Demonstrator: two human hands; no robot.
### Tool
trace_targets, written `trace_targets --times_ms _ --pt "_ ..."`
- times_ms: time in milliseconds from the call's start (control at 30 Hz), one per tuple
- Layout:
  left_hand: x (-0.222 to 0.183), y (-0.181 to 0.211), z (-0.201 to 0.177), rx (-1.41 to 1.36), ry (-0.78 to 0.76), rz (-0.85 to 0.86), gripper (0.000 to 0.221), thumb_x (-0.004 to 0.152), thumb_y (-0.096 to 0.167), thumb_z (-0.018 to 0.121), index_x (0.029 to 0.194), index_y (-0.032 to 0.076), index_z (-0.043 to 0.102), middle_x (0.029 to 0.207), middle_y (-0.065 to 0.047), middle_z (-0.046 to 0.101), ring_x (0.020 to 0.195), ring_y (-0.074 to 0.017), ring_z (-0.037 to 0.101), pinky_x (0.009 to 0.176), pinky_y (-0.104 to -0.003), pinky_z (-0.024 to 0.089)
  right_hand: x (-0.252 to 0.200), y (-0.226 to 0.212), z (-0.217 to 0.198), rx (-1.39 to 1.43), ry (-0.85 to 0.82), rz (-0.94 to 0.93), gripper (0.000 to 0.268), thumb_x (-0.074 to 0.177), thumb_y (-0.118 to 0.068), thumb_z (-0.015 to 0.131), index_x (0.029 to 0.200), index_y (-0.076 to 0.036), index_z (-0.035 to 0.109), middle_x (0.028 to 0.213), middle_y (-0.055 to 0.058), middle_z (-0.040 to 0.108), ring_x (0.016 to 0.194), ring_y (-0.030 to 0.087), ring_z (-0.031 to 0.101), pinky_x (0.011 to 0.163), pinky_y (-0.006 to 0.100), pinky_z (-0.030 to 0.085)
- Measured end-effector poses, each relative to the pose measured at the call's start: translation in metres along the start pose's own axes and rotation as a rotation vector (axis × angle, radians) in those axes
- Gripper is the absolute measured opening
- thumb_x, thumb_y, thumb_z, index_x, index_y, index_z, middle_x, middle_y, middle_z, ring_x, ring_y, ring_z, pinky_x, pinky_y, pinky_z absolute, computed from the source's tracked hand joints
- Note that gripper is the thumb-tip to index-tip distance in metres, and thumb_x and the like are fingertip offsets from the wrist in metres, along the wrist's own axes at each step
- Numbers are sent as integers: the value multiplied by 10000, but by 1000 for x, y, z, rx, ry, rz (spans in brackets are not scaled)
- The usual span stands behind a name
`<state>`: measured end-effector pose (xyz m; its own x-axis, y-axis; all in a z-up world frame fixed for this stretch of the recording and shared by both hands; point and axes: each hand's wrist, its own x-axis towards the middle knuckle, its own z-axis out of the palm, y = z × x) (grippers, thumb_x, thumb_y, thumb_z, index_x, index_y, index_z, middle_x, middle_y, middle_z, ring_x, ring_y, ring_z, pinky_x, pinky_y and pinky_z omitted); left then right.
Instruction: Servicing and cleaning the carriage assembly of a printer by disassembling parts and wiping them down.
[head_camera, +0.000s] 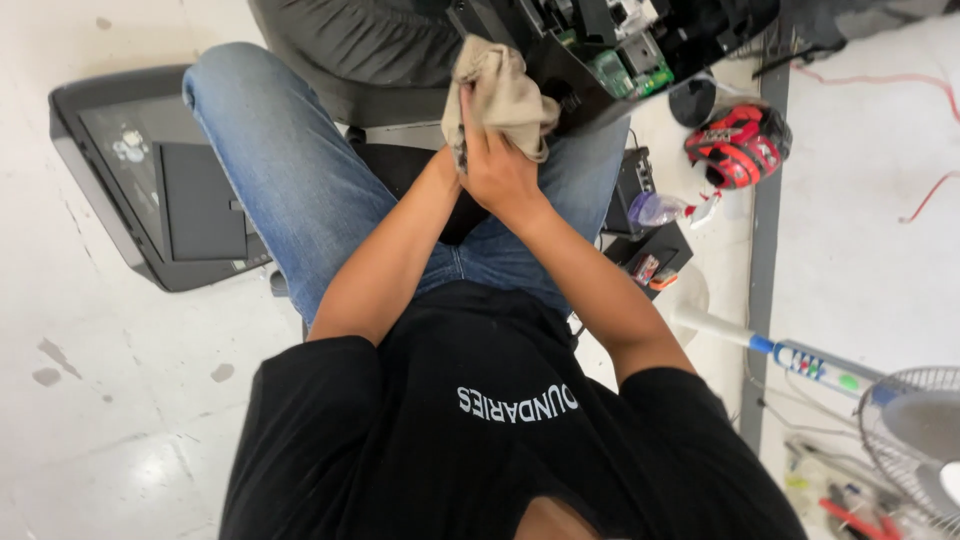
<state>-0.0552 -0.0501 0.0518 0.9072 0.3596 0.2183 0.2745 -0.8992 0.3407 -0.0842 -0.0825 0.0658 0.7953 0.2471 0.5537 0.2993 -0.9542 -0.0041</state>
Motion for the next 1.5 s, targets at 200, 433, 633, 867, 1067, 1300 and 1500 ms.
trace_targets --times_ms 200,433,633,867,1067,1300,1500 --pt "39 -36 42 -1180 -649 -244 532 1061 485 487 1479 156 489 1466 -66 537 1357 -239 504 1166 -383 414 6 5 7 74 -246 -145 644 962 -92 538 1581 -15 379 1613 196 385 1463 414 359 1148 534 382" --pt "71 -62 55 -2393 -1428 -779 761 879 604 599 1396 45 584 1289 -214 694 1197 -369 668 1080 -498 520 -13 0 -18 423 -486 119 606 967 -207 496 1539 -22 413 1479 236 565 1365 423 544 1125 517 453" --pt "72 -64 66 -2234 -1431 -660 852 866 687 516 1459 78 567 1407 -172 660 1192 -363 669 1095 -524 502 -32 21 -49 1293 -59 1011 407 1013 -319 595 1306 -39 634 1278 161 706 1216 306 669 1077 430 529" --pt "67 -57 20 -2103 -1129 -640 1070 800 572 599 1636 182 58 1738 -133 19 1584 -455 108 1169 -655 447 -20 22 -103 2230 148 1135 509 1015 -370 634 1353 8 600 1356 199 654 1296 347 614 1177 494 480" --pt "56 -60 15 -2064 -1118 -677 995 836 576 535 1634 138 134 1737 -132 74 1520 -483 295 1149 -646 462 -16 21 -124 2320 120 1023 644 1000 -471 615 1439 -7 529 1437 194 595 1369 358 562 1205 504 446" --pt "57 -50 22 -2117 -995 -606 792 882 468 656 1518 38 460 1584 -210 457 1326 -529 576 1154 -637 493 -21 30 -145 2196 341 913 476 968 -341 679 1310 -13 643 1316 181 671 1277 348 606 1138 479 481" --pt "65 -44 14 -2012 -896 -675 640 907 382 648 1378 -46 577 1459 -244 578 1205 -535 648 1034 -576 599 -22 49 -156 2130 492 964 450 892 -256 678 1282 -34 644 1285 169 677 1257 352 613 1144 493 478"
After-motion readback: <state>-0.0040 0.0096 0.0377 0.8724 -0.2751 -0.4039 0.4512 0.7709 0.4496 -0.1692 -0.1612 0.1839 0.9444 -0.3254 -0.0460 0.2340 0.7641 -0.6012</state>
